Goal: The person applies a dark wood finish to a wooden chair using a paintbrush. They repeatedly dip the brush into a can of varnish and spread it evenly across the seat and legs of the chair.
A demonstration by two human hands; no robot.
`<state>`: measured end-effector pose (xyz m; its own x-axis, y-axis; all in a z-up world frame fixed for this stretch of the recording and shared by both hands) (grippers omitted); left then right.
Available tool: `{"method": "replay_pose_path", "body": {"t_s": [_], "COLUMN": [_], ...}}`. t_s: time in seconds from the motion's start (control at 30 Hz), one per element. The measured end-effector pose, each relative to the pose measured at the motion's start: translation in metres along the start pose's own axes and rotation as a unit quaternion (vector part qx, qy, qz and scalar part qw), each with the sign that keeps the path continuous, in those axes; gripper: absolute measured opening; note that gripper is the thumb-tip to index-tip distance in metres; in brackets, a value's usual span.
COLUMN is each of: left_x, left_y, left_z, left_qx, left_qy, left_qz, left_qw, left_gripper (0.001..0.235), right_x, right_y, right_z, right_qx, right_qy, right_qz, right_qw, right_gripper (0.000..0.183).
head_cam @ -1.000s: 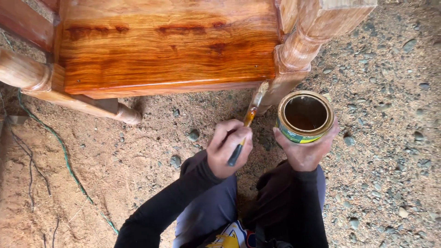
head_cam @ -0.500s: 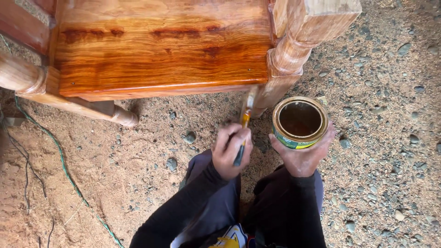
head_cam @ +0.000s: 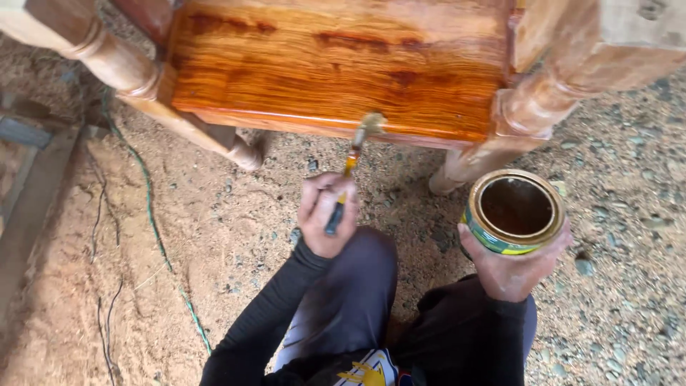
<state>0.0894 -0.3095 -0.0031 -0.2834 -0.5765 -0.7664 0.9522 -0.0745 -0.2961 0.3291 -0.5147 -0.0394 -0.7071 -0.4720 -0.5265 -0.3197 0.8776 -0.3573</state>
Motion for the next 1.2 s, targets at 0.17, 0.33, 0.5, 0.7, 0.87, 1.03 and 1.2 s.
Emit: {"method": "replay_pose_path", "body": {"t_s": [0.17,0.33,0.5,0.7,0.87,1.03,1.2], "left_x": [-0.003,-0.011,-0.015,-0.01,-0.008,-0.035,-0.111], "left_y": [-0.061,-0.113,-0.152,-0.189,-0.174,-0.147,-0.103], "left_z": [-0.052,-0.09,-0.122,-0.151,-0.131,-0.072,-0.077], "left_qx": [-0.089,-0.148,-0.174,-0.267,-0.308,-0.188,0.155], "left_qy": [-0.003,-0.028,-0.036,0.025,0.026,-0.004,-0.086], "left_qz": [0.053,0.084,0.116,0.177,0.175,0.108,0.157], "left_qw": [0.995,0.985,0.977,0.947,0.935,0.976,0.972], "left_gripper": [0.016,0.015,0.013,0.016,0.021,0.019,0.014], "right_x": [-0.003,0.011,0.006,0.0,-0.003,-0.008,-0.033], "right_y": [0.012,0.023,0.039,0.054,0.07,0.081,0.084], "right_z": [-0.009,0.012,0.006,-0.005,0.008,0.006,-0.037], "right_qx": [0.029,0.011,-0.004,0.003,-0.018,-0.042,-0.058], "right_qy": [-0.024,-0.024,-0.03,-0.042,-0.027,-0.016,0.011], "right_qz": [-0.021,-0.015,-0.025,-0.044,-0.065,-0.055,-0.087], "right_qw": [0.999,1.0,0.999,0.998,0.997,0.997,0.994], "right_gripper": [0.104,0.105,0.104,0.105,0.108,0.1,0.088]}}
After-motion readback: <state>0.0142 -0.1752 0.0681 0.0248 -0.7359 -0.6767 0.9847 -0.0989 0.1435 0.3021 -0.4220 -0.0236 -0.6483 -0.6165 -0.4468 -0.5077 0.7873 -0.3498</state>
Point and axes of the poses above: each hand's wrist, its own x-axis away from the middle knuckle, its own y-axis out of the palm, z = x × y, the point moved 10 cm from there along -x, towards the middle knuckle, and after that the axes turned 2 degrees about -y, right-handed, at the moved point
